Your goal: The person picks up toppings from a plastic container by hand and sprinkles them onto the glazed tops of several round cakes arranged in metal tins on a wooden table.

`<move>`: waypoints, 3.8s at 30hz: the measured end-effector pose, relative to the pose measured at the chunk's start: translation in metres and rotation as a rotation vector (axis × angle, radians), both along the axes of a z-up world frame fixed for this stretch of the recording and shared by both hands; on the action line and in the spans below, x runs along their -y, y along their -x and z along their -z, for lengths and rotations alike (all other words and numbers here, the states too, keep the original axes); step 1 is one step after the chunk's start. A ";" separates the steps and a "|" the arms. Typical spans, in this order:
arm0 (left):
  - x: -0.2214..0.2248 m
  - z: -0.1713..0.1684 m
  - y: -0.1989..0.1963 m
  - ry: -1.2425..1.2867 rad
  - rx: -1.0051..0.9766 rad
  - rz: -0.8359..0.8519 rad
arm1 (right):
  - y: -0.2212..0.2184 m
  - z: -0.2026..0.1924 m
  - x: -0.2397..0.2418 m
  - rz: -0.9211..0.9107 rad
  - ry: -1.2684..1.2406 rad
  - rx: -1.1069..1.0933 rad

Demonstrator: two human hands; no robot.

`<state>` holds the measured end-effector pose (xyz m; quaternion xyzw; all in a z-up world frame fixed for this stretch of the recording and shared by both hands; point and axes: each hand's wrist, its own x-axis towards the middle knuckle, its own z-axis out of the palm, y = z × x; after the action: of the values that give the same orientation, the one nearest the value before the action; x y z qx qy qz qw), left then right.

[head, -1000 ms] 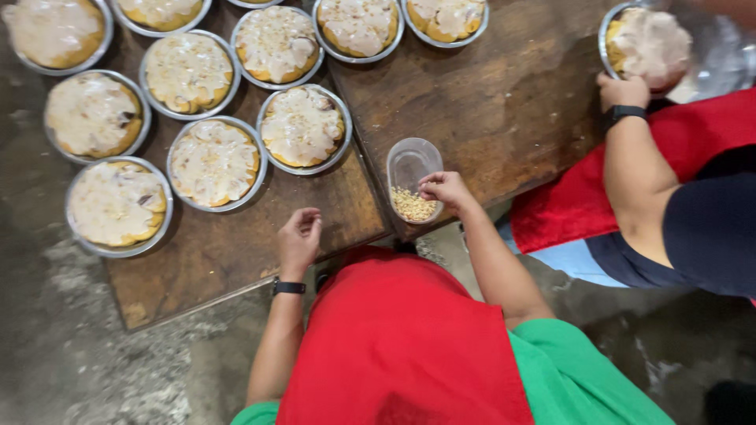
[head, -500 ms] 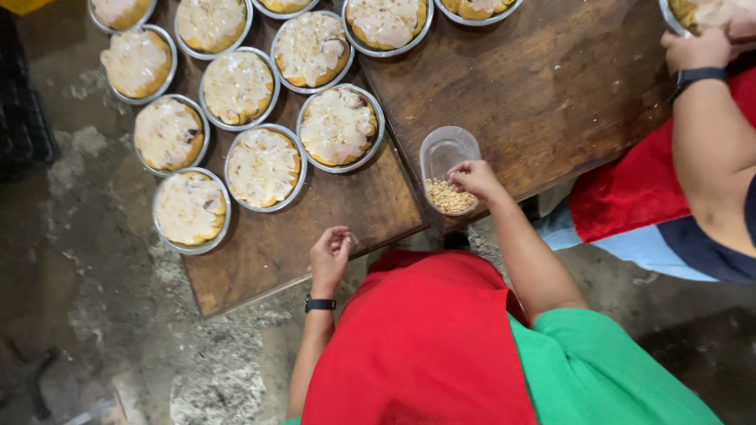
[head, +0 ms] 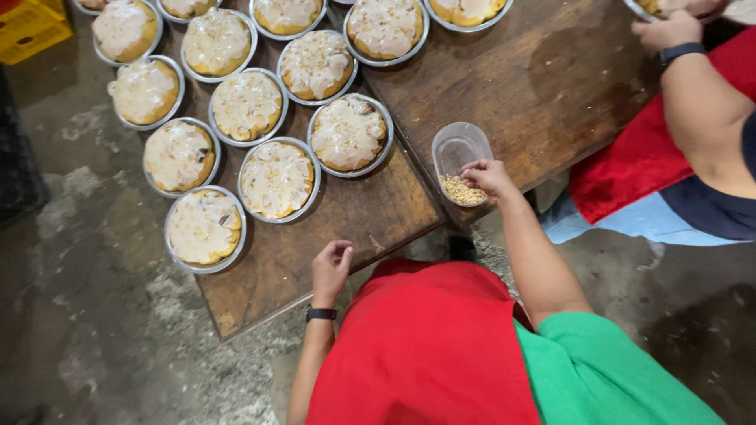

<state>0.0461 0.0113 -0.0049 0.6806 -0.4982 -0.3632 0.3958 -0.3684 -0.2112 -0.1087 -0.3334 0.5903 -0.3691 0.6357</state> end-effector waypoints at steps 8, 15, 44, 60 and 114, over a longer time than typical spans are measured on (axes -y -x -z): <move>0.026 0.012 -0.004 0.019 -0.086 0.080 | 0.007 -0.002 -0.019 0.065 -0.025 0.119; 0.094 -0.014 0.040 0.117 -0.111 0.140 | 0.017 -0.010 -0.026 0.027 -0.091 0.211; 0.293 0.144 0.209 -0.083 -0.928 -0.346 | 0.082 -0.074 -0.008 -0.193 -0.232 0.369; 0.229 -0.038 0.175 0.279 -0.996 0.096 | -0.036 -0.313 0.130 -0.811 0.737 -0.576; 0.009 -0.063 0.185 0.289 -1.120 -0.014 | -0.066 -0.366 -0.012 -1.301 0.904 -0.708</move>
<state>-0.1387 0.0021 0.0584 0.3267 -0.2528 -0.5939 0.6904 -0.3028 -0.1994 0.2576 -0.9208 0.2422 -0.0057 0.3058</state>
